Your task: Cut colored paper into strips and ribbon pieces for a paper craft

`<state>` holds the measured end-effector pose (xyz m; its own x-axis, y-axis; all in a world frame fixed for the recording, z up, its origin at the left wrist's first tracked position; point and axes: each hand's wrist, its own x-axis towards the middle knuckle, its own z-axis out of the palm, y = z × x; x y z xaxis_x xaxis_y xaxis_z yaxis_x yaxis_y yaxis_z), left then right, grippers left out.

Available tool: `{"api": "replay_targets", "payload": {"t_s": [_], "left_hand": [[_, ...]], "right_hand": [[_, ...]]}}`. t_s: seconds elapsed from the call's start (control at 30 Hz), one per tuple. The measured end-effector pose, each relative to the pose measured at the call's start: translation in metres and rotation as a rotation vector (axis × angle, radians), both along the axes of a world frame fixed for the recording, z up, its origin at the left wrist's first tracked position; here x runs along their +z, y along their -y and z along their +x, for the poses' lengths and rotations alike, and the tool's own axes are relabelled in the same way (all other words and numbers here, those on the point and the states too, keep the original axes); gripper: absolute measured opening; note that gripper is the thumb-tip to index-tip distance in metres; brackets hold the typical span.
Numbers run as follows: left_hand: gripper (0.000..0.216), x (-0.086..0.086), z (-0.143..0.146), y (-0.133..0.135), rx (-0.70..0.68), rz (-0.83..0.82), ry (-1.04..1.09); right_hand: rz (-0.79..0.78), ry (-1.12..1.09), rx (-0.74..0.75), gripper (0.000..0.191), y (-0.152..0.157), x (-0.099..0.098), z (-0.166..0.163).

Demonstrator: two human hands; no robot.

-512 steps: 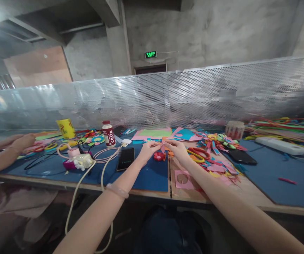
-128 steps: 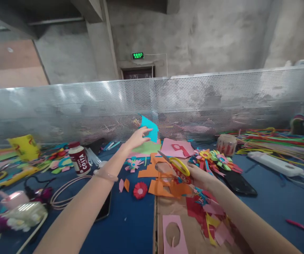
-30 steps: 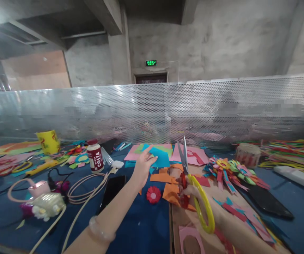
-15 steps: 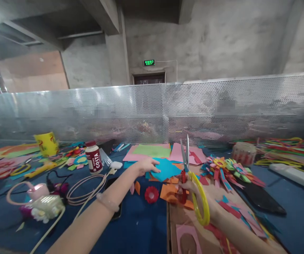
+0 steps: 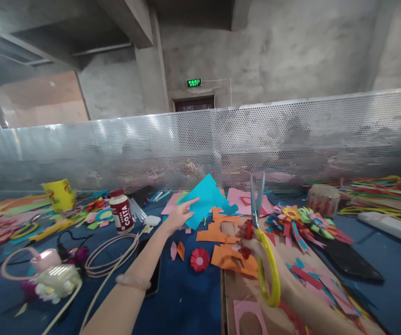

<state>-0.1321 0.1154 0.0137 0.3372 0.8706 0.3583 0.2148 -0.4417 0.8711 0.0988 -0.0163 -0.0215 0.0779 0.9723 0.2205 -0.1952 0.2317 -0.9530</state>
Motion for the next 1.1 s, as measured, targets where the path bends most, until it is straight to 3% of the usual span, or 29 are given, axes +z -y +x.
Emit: {"api": "replay_targets", "payload": {"t_s": [0.2,0.4,0.5,0.6,0.7,0.87,1.1], "left_hand": [[0.043,0.038,-0.014,0.018,0.077,0.113,-0.049],[0.042,0.078,-0.024,0.04,-0.013,0.073,-0.042],[0.041,0.097,-0.021,0.053,-0.05,0.134,-0.106],[0.038,0.11,-0.011,0.067,-0.045,0.282,-0.24],[0.038,0.115,0.005,0.08,-0.068,0.457,-0.434],[0.038,0.111,0.035,0.096,-0.095,0.647,-0.534],[0.03,0.102,0.057,0.089,-0.115,0.696,-0.532]], "right_hand": [[0.181,0.274,-0.156,0.032,0.001,0.026,0.017],[0.391,0.636,-0.324,0.041,-0.001,0.044,0.028],[0.476,0.67,-0.341,0.042,0.0,0.049,0.026],[0.508,0.612,-0.48,0.039,-0.002,0.05,0.024],[0.538,0.638,-0.563,0.046,-0.005,0.051,0.025],[0.507,0.684,-0.434,0.036,-0.005,0.051,0.02],[0.377,0.589,-0.309,0.026,-0.011,0.039,0.016]]}}
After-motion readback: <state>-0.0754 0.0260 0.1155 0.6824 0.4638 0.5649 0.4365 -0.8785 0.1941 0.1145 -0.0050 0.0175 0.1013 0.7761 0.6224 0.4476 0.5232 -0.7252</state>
